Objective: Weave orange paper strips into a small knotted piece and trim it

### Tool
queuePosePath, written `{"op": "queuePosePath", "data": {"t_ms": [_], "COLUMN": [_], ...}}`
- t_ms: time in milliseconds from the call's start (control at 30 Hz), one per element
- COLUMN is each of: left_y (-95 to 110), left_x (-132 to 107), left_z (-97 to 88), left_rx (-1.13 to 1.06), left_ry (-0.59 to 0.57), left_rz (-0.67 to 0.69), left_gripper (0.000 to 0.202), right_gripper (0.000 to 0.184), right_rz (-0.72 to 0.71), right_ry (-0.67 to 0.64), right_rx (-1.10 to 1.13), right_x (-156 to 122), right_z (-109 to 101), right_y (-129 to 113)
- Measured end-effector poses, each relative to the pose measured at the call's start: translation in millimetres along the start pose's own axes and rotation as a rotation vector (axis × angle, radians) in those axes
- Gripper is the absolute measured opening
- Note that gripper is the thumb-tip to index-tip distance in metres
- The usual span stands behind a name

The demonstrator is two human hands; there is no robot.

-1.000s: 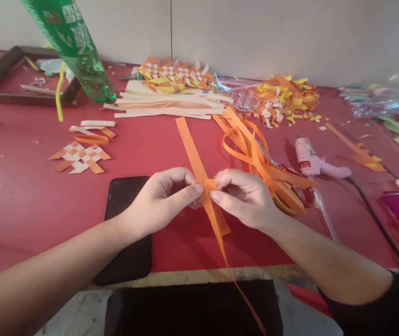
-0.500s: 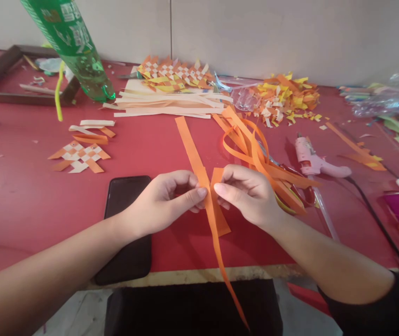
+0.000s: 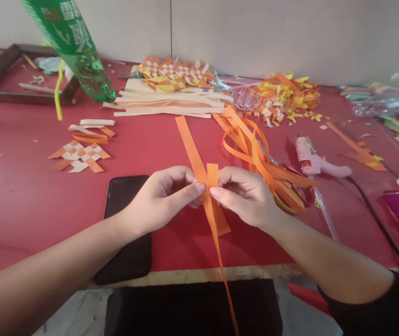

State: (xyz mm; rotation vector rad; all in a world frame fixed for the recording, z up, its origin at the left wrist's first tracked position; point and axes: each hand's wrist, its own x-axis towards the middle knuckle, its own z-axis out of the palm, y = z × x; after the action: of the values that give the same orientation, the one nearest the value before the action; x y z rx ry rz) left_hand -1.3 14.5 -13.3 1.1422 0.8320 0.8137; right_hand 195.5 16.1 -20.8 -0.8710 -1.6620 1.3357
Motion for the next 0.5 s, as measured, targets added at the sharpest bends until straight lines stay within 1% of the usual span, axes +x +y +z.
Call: {"op": "queuePosePath", "data": {"t_ms": [267, 500], "left_y": [-1.5, -0.9], "left_x": [-0.2, 0.4], "left_z": [0.3, 0.7], "left_rx": [-0.026, -0.048], "left_ry": [0.041, 0.043], "left_rz": [-0.015, -0.033], "left_gripper": [0.019, 0.018], "right_gripper": [0.019, 0.018], "right_rz": [0.007, 0.006], "right_ry": [0.018, 0.019], "right_rx": [-0.016, 0.001], "right_x": [-0.9, -0.3], "right_z": [-0.5, 0.7], "right_y": [0.7, 1.1]}}
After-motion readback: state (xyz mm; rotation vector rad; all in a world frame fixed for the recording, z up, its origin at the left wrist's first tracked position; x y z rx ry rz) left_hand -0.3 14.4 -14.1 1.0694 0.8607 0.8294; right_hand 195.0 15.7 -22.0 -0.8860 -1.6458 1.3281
